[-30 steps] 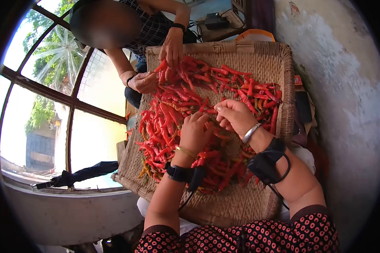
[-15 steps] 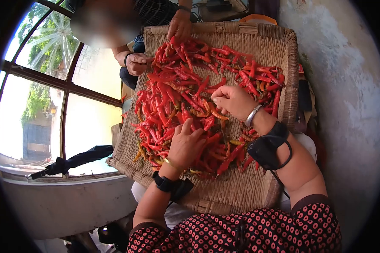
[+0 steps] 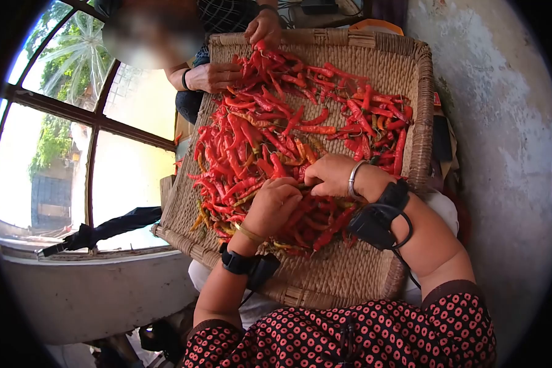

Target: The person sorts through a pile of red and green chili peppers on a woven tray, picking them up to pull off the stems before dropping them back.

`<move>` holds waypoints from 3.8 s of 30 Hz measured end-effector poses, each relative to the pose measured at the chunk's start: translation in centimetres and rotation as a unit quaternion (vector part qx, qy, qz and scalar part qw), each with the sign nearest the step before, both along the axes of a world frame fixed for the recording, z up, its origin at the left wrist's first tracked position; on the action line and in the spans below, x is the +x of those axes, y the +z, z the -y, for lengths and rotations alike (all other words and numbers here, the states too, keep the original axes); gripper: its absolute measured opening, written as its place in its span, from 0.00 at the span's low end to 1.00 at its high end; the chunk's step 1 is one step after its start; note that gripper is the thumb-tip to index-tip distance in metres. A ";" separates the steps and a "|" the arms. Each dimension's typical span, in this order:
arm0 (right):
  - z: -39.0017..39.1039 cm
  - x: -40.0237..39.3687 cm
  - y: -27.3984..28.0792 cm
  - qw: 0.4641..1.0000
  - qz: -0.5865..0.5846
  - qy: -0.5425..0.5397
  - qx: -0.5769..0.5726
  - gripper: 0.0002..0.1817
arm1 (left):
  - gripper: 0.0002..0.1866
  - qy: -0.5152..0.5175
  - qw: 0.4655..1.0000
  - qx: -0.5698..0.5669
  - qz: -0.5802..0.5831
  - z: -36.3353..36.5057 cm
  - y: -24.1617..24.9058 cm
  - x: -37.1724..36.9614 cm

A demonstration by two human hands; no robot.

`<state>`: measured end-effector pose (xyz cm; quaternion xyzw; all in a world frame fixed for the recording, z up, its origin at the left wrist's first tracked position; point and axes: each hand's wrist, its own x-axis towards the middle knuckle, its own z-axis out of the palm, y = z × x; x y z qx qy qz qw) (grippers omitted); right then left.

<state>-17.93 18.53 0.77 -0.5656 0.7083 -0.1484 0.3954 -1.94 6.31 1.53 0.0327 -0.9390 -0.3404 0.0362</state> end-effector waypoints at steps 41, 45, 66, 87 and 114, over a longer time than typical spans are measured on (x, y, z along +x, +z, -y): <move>0.2 0.2 0.8 0.793 0.393 -0.391 -0.255 0.13 | 0.17 0.264 0.831 0.487 -0.057 0.8 0.9 -1.2; 0.2 -0.5 0.3 0.861 0.292 -0.345 -0.231 0.14 | 0.19 0.280 0.857 0.359 -0.243 0.9 0.9 -2.2; 0.2 1.1 -0.9 0.995 -0.084 -0.025 -0.043 0.19 | 0.10 0.019 0.997 -0.071 -0.004 1.0 -0.1 0.4; -0.5 -2.0 -0.8 0.992 -0.077 -0.069 -0.069 0.09 | 0.09 0.202 0.978 0.041 -0.040 2.4 -1.1 1.0; 0.4 0.5 1.0 0.934 0.314 -0.145 -0.088 0.12 | 0.12 0.207 0.902 0.379 -0.027 1.5 -1.6 0.7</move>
